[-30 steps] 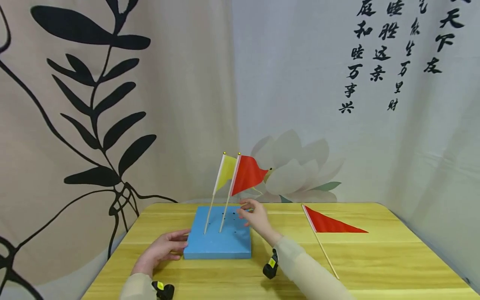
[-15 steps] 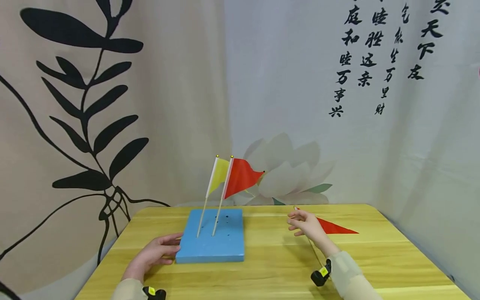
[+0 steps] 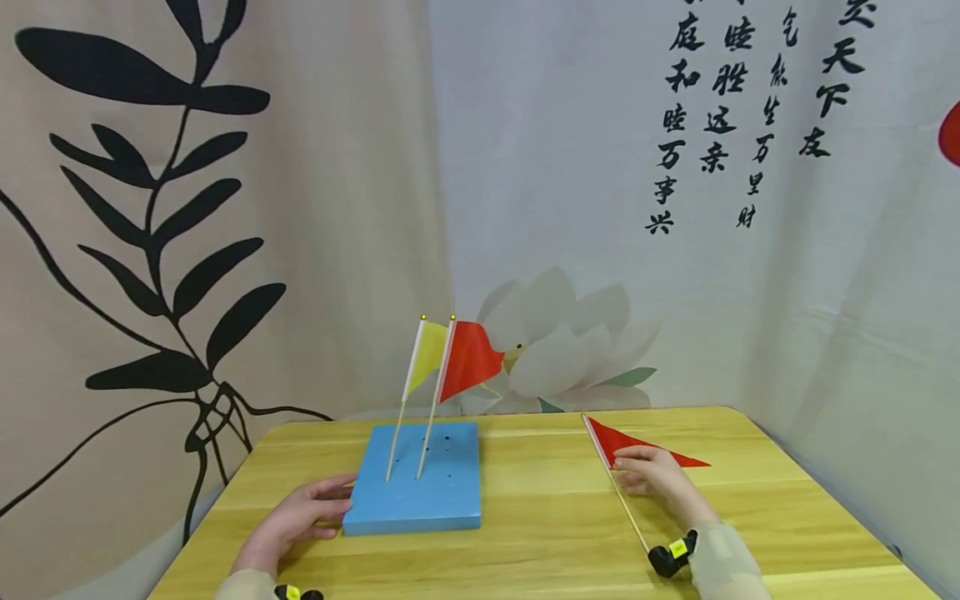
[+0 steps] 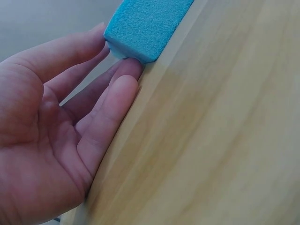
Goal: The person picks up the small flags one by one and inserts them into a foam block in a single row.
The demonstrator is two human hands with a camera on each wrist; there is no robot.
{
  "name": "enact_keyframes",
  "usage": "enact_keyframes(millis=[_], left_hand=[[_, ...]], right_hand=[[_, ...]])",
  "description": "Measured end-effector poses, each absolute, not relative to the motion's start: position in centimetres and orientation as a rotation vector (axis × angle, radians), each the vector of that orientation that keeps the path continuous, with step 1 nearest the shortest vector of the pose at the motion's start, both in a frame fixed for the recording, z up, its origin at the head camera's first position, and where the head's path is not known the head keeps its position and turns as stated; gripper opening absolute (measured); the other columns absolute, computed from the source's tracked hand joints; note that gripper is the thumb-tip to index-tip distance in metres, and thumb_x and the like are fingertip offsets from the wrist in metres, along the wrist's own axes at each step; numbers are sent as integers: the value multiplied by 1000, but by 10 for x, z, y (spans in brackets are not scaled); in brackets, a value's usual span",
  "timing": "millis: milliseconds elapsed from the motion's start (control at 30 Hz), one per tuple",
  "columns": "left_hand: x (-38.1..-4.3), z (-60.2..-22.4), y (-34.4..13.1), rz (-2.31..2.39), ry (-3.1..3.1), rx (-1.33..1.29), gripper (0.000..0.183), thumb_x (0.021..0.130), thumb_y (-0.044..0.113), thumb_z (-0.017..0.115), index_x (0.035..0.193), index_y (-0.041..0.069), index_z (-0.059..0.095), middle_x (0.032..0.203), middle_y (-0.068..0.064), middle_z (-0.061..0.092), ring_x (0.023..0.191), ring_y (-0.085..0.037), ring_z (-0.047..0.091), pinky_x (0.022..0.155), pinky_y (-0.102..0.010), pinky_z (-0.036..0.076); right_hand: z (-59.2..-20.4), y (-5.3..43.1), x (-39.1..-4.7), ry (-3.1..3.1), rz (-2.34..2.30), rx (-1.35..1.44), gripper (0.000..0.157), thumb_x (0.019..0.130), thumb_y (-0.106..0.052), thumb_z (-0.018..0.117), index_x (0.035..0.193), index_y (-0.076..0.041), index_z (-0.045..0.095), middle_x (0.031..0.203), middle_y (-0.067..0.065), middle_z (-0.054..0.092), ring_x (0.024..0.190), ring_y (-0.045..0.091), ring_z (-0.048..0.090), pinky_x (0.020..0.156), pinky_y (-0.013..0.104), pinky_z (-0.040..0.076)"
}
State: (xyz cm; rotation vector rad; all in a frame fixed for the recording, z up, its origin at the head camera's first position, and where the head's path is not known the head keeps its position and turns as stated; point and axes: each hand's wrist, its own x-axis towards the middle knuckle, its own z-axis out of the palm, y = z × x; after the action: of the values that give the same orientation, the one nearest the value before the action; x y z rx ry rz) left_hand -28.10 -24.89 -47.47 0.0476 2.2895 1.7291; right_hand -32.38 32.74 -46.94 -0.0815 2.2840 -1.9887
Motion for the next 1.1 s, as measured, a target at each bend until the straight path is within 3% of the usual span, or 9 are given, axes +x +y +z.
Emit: enact_keyframes(millis=[333, 533, 767, 900, 1100], left_hand=[[-281, -474, -247, 1727, 2271, 38, 66, 91, 25, 69, 146, 2, 40, 144, -26, 42, 106, -28, 61, 79, -42, 54], [-281, -474, -248, 1735, 2267, 35, 66, 92, 23, 69, 147, 1, 40, 143, -26, 43, 105, -27, 61, 79, -42, 54], [-281, -476, -249, 1742, 2258, 40, 65, 92, 23, 68, 147, 2, 40, 143, -25, 44, 105, -26, 61, 79, -42, 54], [-281, -477, -249, 1750, 2253, 60, 66, 92, 24, 69, 147, 2, 40, 143, -25, 43, 103, -24, 60, 79, -42, 54], [-281, -475, -249, 1752, 2252, 67, 67, 92, 24, 69, 147, 1, 39, 143, -26, 43, 102, -23, 61, 77, -42, 54]], right_hand=[[-476, 332, -317, 2435, -1742, -1, 32, 87, -11, 70, 107, 13, 64, 78, 8, 68, 61, 15, 64, 58, 32, 56], [-472, 319, -313, 2640, -1550, 53, 18, 80, -13, 76, 79, 3, 67, 62, 5, 58, 50, 13, 54, 49, 29, 52], [-474, 304, -313, 2884, -1350, 73, 37, 72, -12, 82, 51, -10, 51, 43, -3, 42, 38, 10, 39, 39, 22, 36], [-473, 300, -312, 2951, -1282, 50, 45, 71, -10, 79, 46, -14, 42, 40, -5, 36, 38, 11, 35, 40, 24, 32], [-476, 303, -314, 2931, -1332, 78, 42, 72, -8, 74, 46, -14, 43, 41, -5, 38, 37, 11, 38, 39, 24, 37]])
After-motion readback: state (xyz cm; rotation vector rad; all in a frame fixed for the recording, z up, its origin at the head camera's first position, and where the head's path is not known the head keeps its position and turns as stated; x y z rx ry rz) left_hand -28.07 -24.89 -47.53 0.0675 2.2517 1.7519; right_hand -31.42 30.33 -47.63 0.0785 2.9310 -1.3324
